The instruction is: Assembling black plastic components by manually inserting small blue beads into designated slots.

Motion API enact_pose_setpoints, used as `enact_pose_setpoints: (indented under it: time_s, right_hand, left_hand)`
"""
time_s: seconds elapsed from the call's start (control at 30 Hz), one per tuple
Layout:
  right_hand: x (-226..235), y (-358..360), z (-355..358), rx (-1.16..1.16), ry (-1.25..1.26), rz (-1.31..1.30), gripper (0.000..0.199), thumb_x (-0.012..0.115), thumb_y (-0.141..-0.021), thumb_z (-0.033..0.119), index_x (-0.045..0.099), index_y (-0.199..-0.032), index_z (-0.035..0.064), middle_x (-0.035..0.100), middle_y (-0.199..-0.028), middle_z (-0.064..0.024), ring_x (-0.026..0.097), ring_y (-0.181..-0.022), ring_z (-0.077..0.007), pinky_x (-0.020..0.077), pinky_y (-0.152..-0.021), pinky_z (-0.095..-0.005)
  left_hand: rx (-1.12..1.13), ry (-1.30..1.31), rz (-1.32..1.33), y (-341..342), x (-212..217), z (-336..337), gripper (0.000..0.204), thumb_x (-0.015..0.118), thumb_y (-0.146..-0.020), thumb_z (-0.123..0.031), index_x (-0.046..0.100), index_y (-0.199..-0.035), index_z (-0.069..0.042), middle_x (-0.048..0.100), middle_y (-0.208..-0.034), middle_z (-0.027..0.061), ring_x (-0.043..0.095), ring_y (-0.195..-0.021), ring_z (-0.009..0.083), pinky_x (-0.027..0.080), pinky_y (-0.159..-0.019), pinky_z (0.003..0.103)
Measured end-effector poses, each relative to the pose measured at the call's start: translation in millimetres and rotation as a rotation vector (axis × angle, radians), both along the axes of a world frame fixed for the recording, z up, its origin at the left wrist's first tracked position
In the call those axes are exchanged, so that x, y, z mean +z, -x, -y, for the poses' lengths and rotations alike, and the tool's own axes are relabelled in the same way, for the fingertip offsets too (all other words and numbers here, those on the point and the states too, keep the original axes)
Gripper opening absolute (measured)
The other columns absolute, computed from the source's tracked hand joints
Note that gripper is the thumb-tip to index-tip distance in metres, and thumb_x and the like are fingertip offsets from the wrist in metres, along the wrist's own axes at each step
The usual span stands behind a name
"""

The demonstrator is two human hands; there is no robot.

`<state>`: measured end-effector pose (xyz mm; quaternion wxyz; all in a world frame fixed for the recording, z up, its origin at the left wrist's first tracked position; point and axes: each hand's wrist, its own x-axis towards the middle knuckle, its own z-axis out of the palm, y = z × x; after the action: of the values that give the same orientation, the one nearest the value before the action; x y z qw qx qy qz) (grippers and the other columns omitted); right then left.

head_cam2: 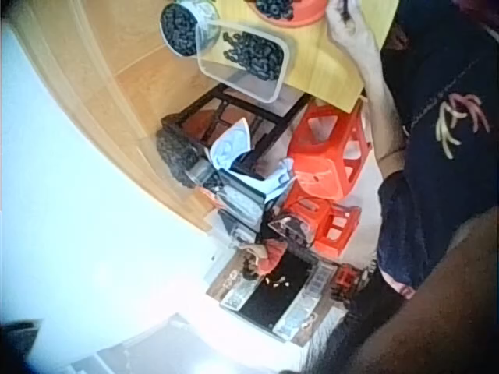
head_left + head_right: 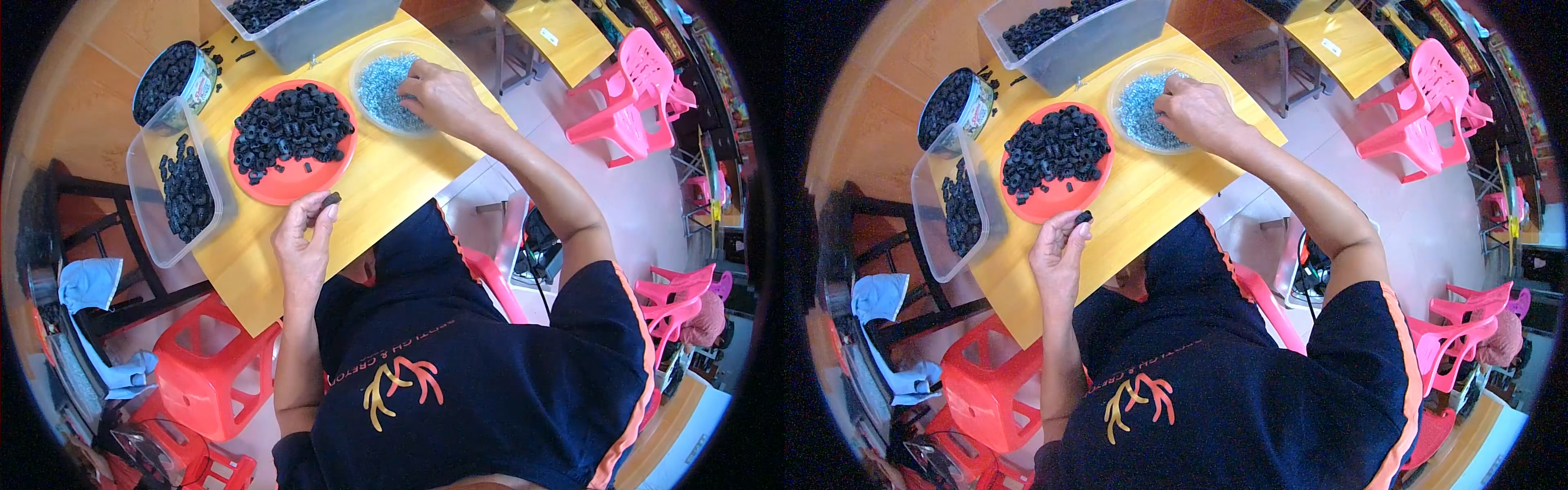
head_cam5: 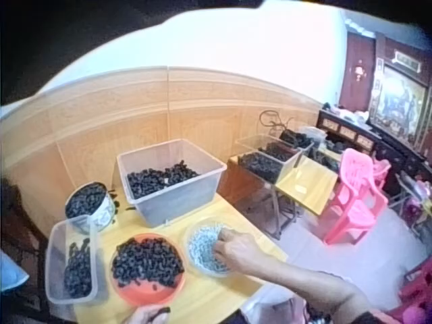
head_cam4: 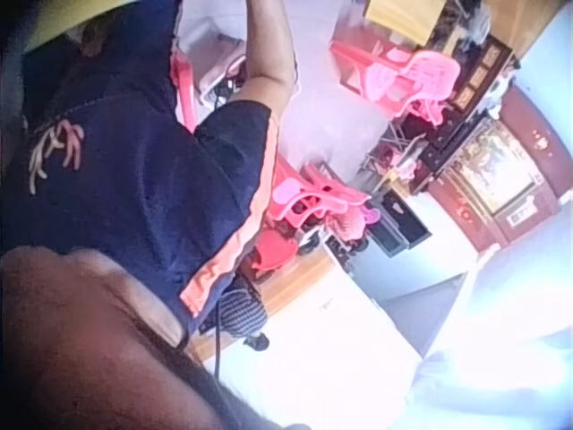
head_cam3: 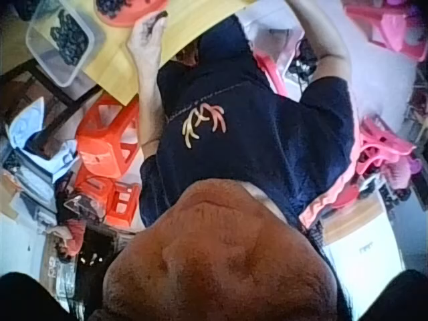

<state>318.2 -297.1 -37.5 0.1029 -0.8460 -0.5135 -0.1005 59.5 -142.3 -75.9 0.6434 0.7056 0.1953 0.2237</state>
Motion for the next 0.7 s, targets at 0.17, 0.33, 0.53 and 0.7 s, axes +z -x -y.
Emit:
enact_pose_setpoints:
  time_s: [0.17,0.33,0.53,0.7]
  right_hand:
    - [1.0,-1.6,-4.7,0.021,0.018,0.022,0.016,0.068,-0.078,0.02,0.069,-0.091,0.011,0.06,-0.094,-0.0077,0.063,-0.085,-0.0259,0.051,-0.071,-0.0373]
    - [-3.4,-7.7,-5.6,0.095,0.001,0.029,0.016,0.068,-0.077,0.018,0.067,-0.09,0.0092,0.06,-0.091,-0.0082,0.062,-0.084,-0.0284,0.0505,-0.07,-0.0393]
    - [16.4,-6.3,0.2,-0.003,-0.177,-0.45,0.016,0.068,-0.079,0.015,0.066,-0.092,0.0055,0.062,-0.083,-0.0105,0.059,-0.068,-0.0168,0.0482,-0.065,-0.0292]
    - [20.2,12.8,2.2,-0.027,-0.425,-1.111,0.021,0.064,-0.09,0.018,0.062,-0.103,0.001,0.06,-0.086,0.002,0.055,-0.072,-0.006,0.0445,-0.065,-0.0214]
  left_hand:
    - [-0.009,-0.015,0.005,-2.6,1.8,-0.4,0.018,0.065,-0.087,-0.003,0.064,-0.104,-0.001,0.07,-0.094,0.0059,0.063,-0.083,0.0088,0.051,-0.074,0.024]
    - [-0.063,-0.044,-0.058,-4.6,8.4,-1.5,0.021,0.062,-0.088,0.002,0.06,-0.109,0.002,0.066,-0.098,0.0077,0.061,-0.088,0.011,0.05,-0.078,0.024]
    - [-0.047,0.194,0.043,-4.9,13.1,-0.4,0.019,0.063,-0.088,-0.002,0.061,-0.107,0.0,0.068,-0.097,0.0092,0.062,-0.08,0.0092,0.05,-0.07,0.023]
    - [-0.099,0.318,0.068,-10.6,27.1,0.6,0.019,0.061,-0.09,-0.004,0.059,-0.108,0.001,0.067,-0.098,0.0109,0.062,-0.078,0.0105,0.048,-0.067,0.022]
